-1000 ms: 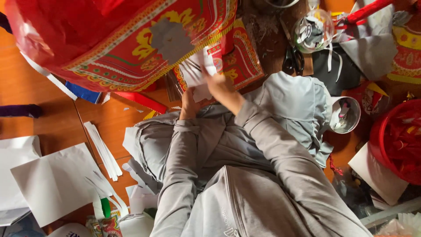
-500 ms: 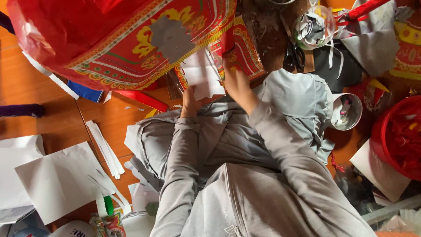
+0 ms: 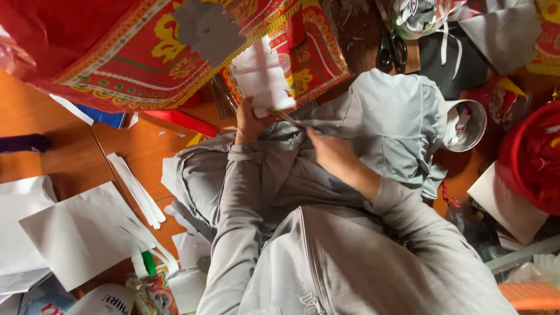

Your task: Assembling and decorating paper-mache horse figurines with colorful paper, adhesives, and decorative elements.

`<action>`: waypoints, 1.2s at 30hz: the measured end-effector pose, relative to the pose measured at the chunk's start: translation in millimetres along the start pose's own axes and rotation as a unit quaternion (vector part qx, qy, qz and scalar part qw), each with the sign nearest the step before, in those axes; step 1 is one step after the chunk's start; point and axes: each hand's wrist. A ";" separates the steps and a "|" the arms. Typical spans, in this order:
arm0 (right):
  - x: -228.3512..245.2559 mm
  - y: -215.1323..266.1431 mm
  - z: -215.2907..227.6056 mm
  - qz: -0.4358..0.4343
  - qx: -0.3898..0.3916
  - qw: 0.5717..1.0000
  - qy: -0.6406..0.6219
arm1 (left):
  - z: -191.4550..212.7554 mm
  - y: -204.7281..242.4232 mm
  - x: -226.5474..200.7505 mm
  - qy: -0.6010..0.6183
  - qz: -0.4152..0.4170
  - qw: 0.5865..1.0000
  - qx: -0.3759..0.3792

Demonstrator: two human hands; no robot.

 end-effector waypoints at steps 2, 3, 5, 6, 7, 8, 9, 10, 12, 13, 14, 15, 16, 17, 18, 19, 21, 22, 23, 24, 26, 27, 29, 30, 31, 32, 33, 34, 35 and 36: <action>-10.0 -3.4 18.2 -0.061 0.064 0.994 0.061 | -17.6 24.4 -11.0 0.111 0.031 0.988 0.099; -13.1 -5.2 21.9 -0.060 0.064 0.994 0.063 | -19.9 23.2 -9.9 0.113 0.030 0.988 0.100; -14.9 -8.1 23.4 -0.076 0.086 0.983 0.140 | -18.4 23.0 -12.4 0.076 0.022 0.991 0.105; -8.3 -15.1 34.8 -0.074 0.085 0.984 0.140 | -0.7 0.9 -0.3 0.075 0.019 0.991 0.106; -1.9 -22.2 46.3 -0.124 0.122 0.972 0.158 | 16.7 -21.5 11.7 0.104 0.017 0.989 0.105; 4.3 -27.7 58.2 -0.176 0.159 0.956 0.174 | 33.8 -43.4 24.6 0.131 0.017 0.986 0.104; 5.5 -35.2 52.9 -0.176 0.158 0.956 0.173 | 31.2 -42.0 21.8 0.130 0.017 0.986 0.105; 6.6 -41.4 47.9 -0.159 0.126 0.968 0.148 | 28.4 -40.2 20.1 0.118 0.017 0.987 0.109; 3.3 -56.8 26.8 -0.142 0.091 0.978 0.122 | 11.9 -22.8 9.8 0.106 0.016 0.988 0.115; -0.7 -65.9 10.7 -0.084 0.044 0.986 0.139 | -1.6 -6.9 1.1 0.110 0.029 0.984 0.134; -3.8 -75.6 -5.6 -0.024 -0.004 0.988 0.154 | -14.4 9.5 -8.6 0.114 0.041 0.981 0.153; -6.6 -80.8 -4.6 -0.024 -0.006 0.988 0.153 | -9.3 7.5 -5.6 0.112 0.039 0.981 0.154; -9.6 -88.0 -3.0 -0.046 -0.013 0.986 0.160 | -5.4 3.9 -4.0 0.092 0.024 0.985 0.144; -12.3 -95.4 -1.2 -0.068 -0.020 0.983 0.167 | -1.5 0.3 -2.9 0.071 0.009 0.988 0.134; -26.5 -89.0 15.1 -0.065 -0.025 0.983 0.168 | 1.6 -4.9 0.3 0.071 0.004 0.988 0.138; -40.7 -82.7 31.4 -0.079 -0.047 0.987 0.135 | 4.8 -10.2 3.4 0.089 -0.035 0.983 0.157; -60.9 -62.8 70.8 -0.092 -0.068 0.988 0.101 | 20.5 -14.7 15.7 0.107 -0.074 0.976 0.176; -69.4 -59.8 99.8 -0.104 -0.096 0.980 0.142 | 21.9 -24.1 17.5 0.096 -0.065 0.980 0.165; -77.4 -55.7 129.2 -0.116 -0.124 0.968 0.183 | 22.9 -33.1 18.9 0.085 -0.055 0.983 0.153; -78.0 -72.3 149.5 -0.109 -0.132 0.968 0.185 | 13.2 -23.9 14.1 0.088 -0.063 0.981 0.160; -75.8 -104.6 191.4 -0.176 -0.191 0.947 0.190 | -5.7 -4.4 2.4 0.087 -0.024 0.987 0.130; -102.0 -126.0 186.5 -0.167 -0.202 0.946 0.190 | -1.2 -4.5 5.4 0.088 -0.035 0.986 0.138; -149.3 -179.1 177.3 -0.182 -0.248 0.936 0.172 | 11.9 -4.9 9.9 0.079 -0.050 0.977 0.189; -150.6 -194.6 179.7 -0.166 -0.256 0.937 0.171 | 6.7 10.1 4.2 0.084 -0.067 0.975 0.193; -150.4 -210.3 181.9 -0.112 -0.276 0.928 0.223 | 2.5 25.5 -1.1 0.060 -0.059 0.983 0.164; -149.3 -227.4 185.7 -0.056 -0.295 0.913 0.275 | -1.9 41.2 -3.4 0.041 -0.053 0.989 0.134; -90.5 -207.2 209.1 -0.038 -0.304 0.911 0.275 | -1.9 57.8 -8.2 0.050 -0.071 0.987 0.137; -26.4 -191.4 232.9 -0.009 -0.225 0.913 0.340 | -4.9 71.7 -11.3 0.037 -0.070 0.985 0.152; 41.6 -170.0 251.7 0.017 -0.145 0.903 0.404 | -7.1 85.4 -13.1 0.023 -0.069 0.983 0.167; 39.0 -163.6 224.8 0.035 -0.152 0.899 0.408 | -5.9 93.7 -7.9 0.034 -0.086 0.982 0.167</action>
Point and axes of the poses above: each hand's wrist, its own y-axis away from the middle knuckle, its own z-axis out of the back of the hand, x = y × z, and after that the axes turned 8 degrees about -z, right-handed
